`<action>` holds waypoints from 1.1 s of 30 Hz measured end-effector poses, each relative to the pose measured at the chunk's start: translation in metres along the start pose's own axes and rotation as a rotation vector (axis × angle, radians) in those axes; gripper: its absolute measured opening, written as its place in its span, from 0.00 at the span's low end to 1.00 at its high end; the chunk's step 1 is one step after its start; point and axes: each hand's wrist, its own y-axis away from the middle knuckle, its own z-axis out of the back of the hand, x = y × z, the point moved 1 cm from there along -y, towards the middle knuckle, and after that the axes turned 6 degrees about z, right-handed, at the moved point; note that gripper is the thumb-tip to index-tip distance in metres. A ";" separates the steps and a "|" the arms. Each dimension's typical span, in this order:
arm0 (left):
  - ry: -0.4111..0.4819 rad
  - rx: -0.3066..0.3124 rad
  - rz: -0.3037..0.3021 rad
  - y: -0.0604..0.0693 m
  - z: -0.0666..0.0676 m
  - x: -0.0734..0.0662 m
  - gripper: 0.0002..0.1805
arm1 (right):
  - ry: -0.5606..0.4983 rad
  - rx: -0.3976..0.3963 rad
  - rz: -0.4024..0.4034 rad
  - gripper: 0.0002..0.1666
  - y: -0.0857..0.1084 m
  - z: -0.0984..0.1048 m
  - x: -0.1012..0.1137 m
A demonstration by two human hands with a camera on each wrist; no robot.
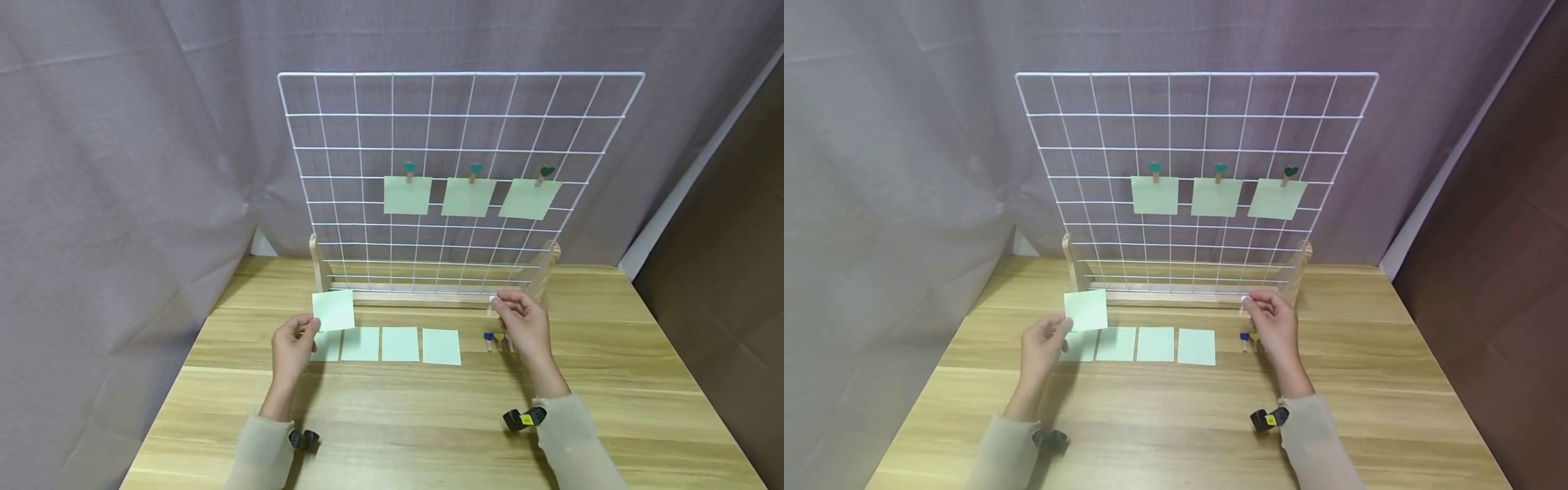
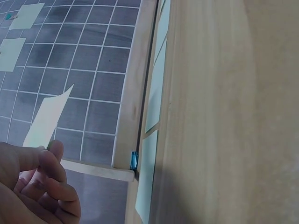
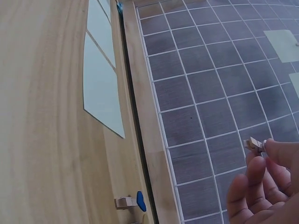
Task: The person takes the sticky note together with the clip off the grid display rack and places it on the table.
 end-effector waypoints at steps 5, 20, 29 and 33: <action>-0.008 0.000 0.024 0.003 0.000 0.002 0.11 | -0.001 0.008 0.007 0.19 0.002 0.000 -0.003; 0.001 -0.003 0.068 0.012 0.002 0.014 0.10 | -0.007 0.007 -0.029 0.15 0.014 0.001 -0.025; 0.038 0.006 0.066 0.015 -0.002 0.019 0.09 | -0.016 0.000 -0.061 0.12 0.022 -0.001 -0.036; 0.043 0.009 0.062 0.016 -0.004 0.020 0.09 | -0.013 -0.007 -0.077 0.14 0.026 -0.002 -0.041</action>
